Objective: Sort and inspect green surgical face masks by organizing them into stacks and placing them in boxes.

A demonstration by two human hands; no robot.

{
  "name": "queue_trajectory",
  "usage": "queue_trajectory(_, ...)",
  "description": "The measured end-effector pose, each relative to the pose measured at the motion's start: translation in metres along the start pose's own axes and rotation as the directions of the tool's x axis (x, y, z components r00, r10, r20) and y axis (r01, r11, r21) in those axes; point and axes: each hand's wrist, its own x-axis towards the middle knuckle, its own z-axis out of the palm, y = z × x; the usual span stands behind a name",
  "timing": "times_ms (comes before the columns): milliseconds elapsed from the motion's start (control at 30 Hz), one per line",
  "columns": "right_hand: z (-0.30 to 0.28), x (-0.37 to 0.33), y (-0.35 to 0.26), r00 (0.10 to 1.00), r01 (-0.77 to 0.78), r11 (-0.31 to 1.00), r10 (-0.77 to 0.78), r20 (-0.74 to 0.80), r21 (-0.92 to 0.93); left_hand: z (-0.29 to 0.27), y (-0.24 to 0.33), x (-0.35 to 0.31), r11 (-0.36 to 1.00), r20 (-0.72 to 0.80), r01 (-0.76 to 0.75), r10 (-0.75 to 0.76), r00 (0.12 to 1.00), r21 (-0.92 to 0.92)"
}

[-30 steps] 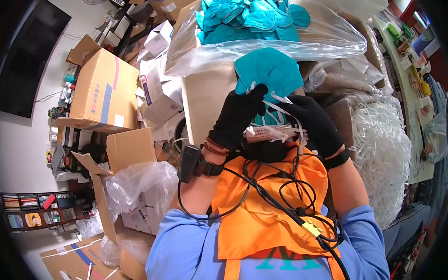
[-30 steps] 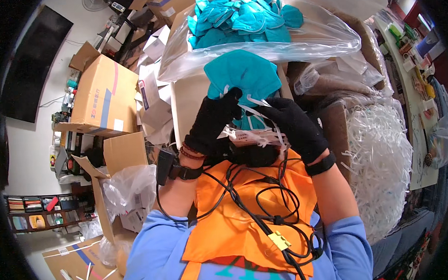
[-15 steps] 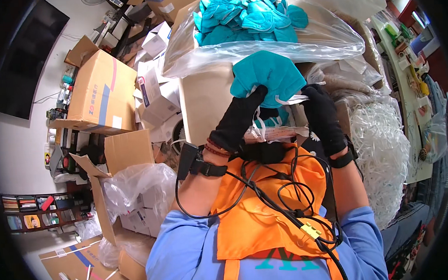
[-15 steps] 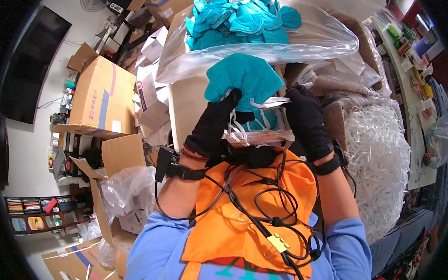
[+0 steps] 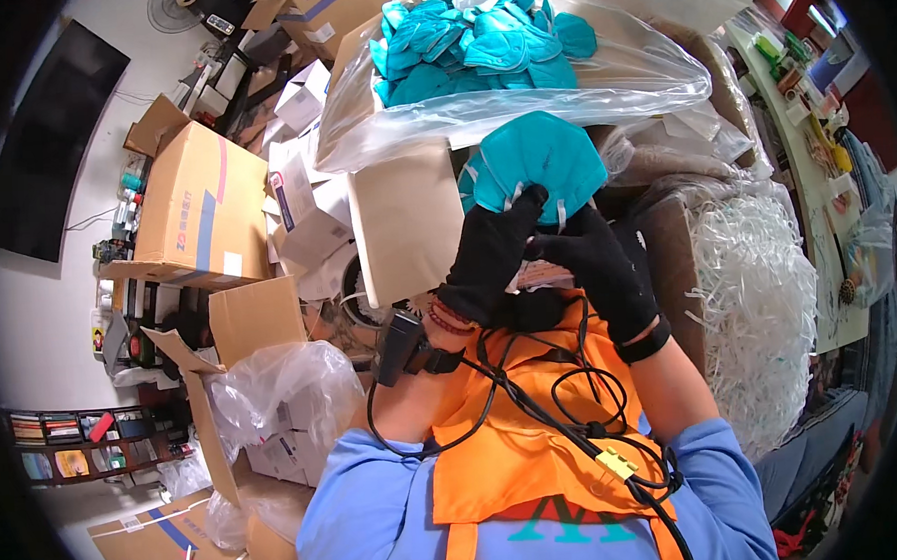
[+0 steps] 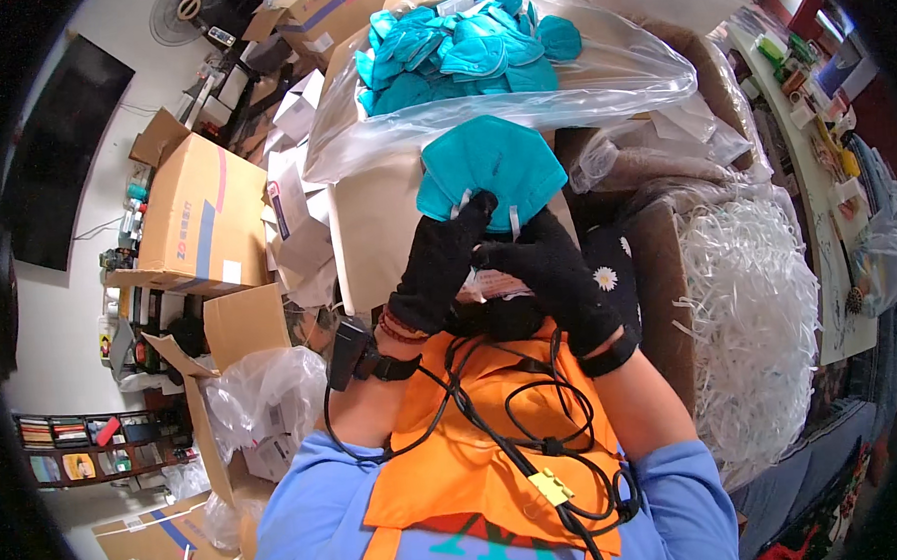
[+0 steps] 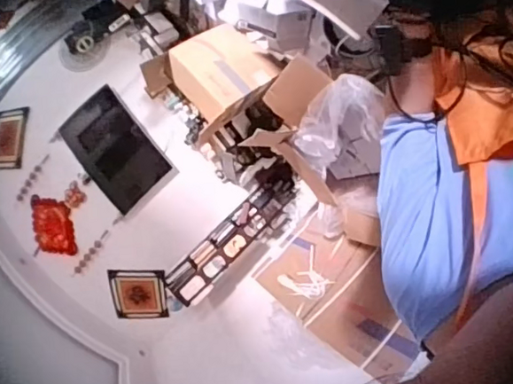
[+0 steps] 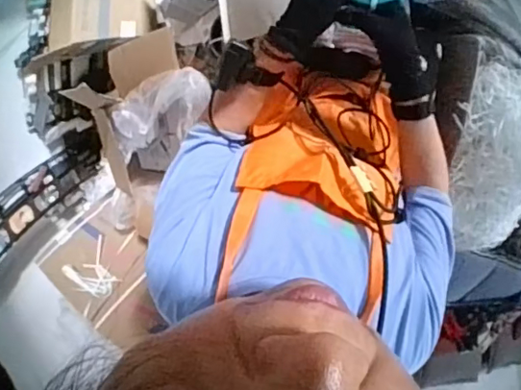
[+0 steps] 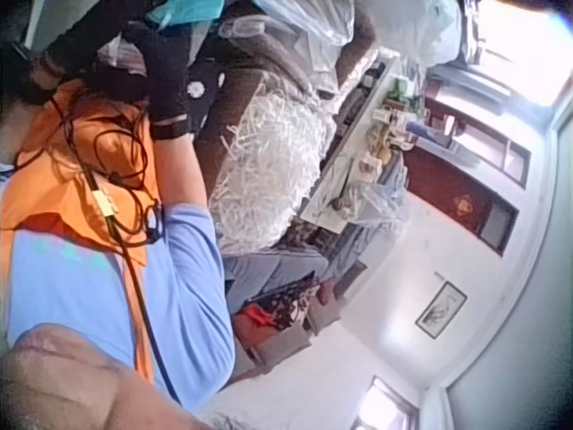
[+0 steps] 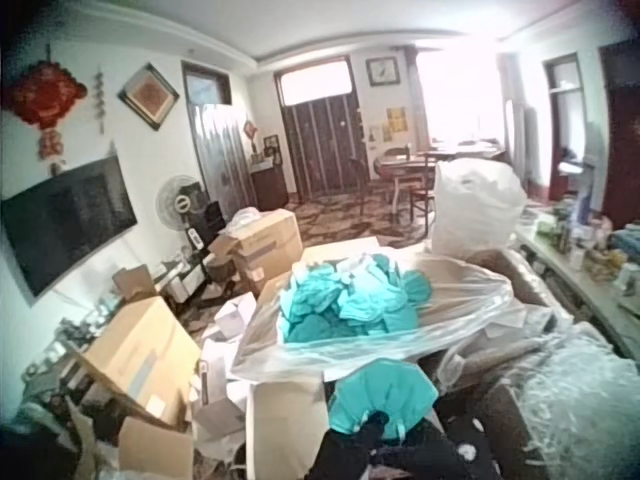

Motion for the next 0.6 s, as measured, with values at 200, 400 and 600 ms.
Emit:
queue_trajectory(200,-0.022,-0.009,-0.003,0.962,-0.064,0.868,0.185,0.201,-0.493,-0.017,-0.006,-0.009,0.97,0.199,-0.112,0.069,0.978,0.214)
queue_trajectory(400,-0.057,-0.009,0.005,0.92,0.262,0.596,0.083,0.383,-0.759,-0.026,-0.025,-0.013,0.816,0.143,0.06,-0.173,0.974,0.575)
queue_trajectory(600,-0.066,-0.014,0.022,0.994,-0.062,0.984,0.046,-0.099,-0.166,0.003,-0.036,-0.033,0.454,0.365,-0.564,0.456,0.812,0.689)
